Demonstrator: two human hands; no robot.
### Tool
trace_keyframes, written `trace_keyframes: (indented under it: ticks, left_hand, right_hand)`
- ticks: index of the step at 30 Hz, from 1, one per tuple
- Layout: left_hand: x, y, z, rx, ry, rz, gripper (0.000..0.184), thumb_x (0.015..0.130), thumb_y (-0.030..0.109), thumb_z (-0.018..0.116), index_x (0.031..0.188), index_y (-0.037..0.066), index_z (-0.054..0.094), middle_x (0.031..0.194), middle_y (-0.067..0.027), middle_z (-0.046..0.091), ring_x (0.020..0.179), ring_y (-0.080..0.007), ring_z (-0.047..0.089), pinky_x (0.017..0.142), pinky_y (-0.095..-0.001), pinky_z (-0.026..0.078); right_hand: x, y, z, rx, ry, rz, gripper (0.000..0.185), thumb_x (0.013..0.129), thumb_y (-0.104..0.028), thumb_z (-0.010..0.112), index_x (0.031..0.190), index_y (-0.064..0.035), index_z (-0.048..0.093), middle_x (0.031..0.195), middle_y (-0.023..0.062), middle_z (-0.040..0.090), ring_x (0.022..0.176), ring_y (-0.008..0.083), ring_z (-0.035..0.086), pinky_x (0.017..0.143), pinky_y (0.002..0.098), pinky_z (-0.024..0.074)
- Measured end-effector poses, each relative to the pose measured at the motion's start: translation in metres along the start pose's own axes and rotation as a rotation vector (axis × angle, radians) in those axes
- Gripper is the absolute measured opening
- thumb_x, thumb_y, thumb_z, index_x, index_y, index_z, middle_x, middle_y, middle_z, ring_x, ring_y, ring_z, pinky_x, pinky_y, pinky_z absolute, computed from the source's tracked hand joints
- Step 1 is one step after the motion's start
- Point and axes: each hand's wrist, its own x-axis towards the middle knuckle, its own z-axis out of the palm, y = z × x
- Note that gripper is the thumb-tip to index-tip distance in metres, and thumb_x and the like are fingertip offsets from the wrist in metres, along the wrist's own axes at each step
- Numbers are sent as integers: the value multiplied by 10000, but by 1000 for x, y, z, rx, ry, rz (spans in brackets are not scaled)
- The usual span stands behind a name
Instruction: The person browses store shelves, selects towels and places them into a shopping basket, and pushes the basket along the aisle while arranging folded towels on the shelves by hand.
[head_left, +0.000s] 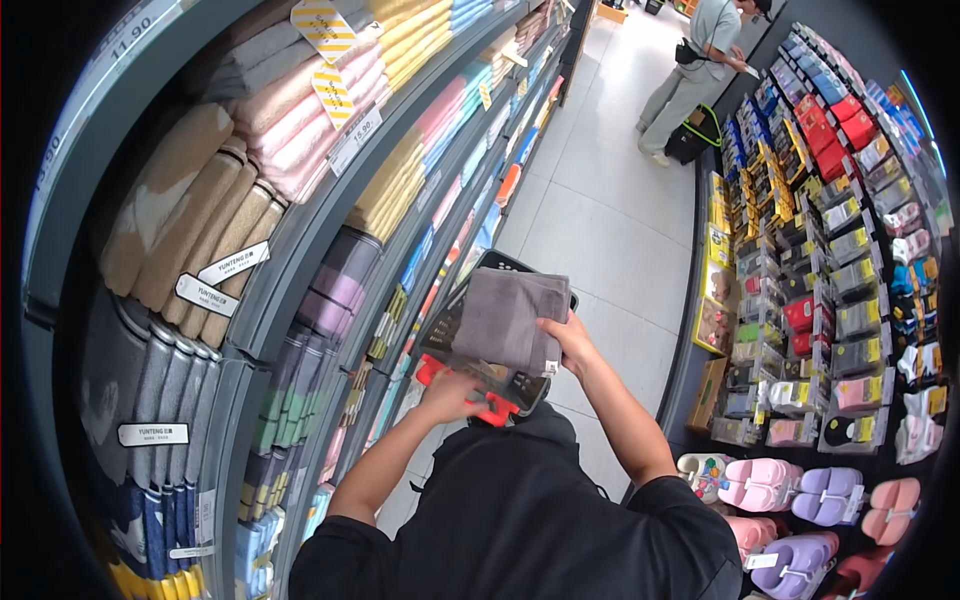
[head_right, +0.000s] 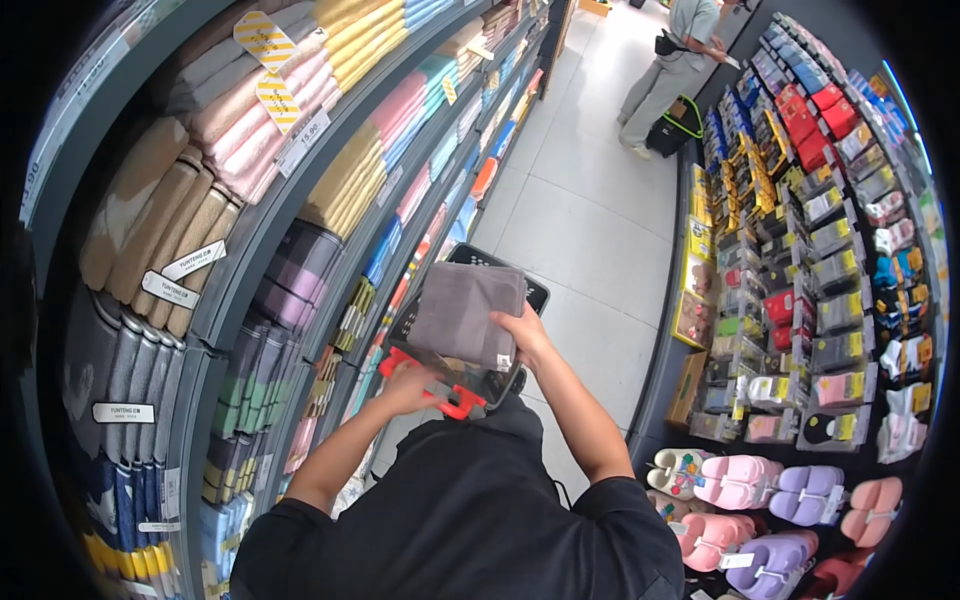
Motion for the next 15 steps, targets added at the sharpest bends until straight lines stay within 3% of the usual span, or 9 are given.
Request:
trace_keyframes:
  ticks: [3, 6, 15]
  left_hand:
    - [0, -1, -3, 133, -140, 49, 362, 760, 492, 688, 947, 185, 731, 964, -61, 708, 927, -262, 658, 943, -484, 421]
    - [11, -9, -2, 161, -214, 110, 330, 730, 498, 701, 842, 190, 737, 843, -33, 710, 882, -241, 659, 909, -453, 438]
    - [88, -3, 4, 191, -64, 54, 333, 677, 491, 735, 732, 163, 726, 789, -19, 702, 851, -245, 671, 844, -442, 473]
  right_hand:
    - [7, -8, -8, -3, -1, -14, 521, 849, 2, 656, 1325, -34, 447, 1215, 136, 590, 1075, 251, 619, 894, 419, 556]
    - [6, -17, -9, 13, -2, -8, 516, 854, -5, 652, 1325, -31, 442, 1221, 136, 588, 1075, 251, 619, 896, 420, 557]
    - [37, -30, -40, 47, -3, 7, 540, 843, -43, 683, 1326, -35, 443, 1216, 129, 595, 1081, 250, 615, 912, 423, 541]
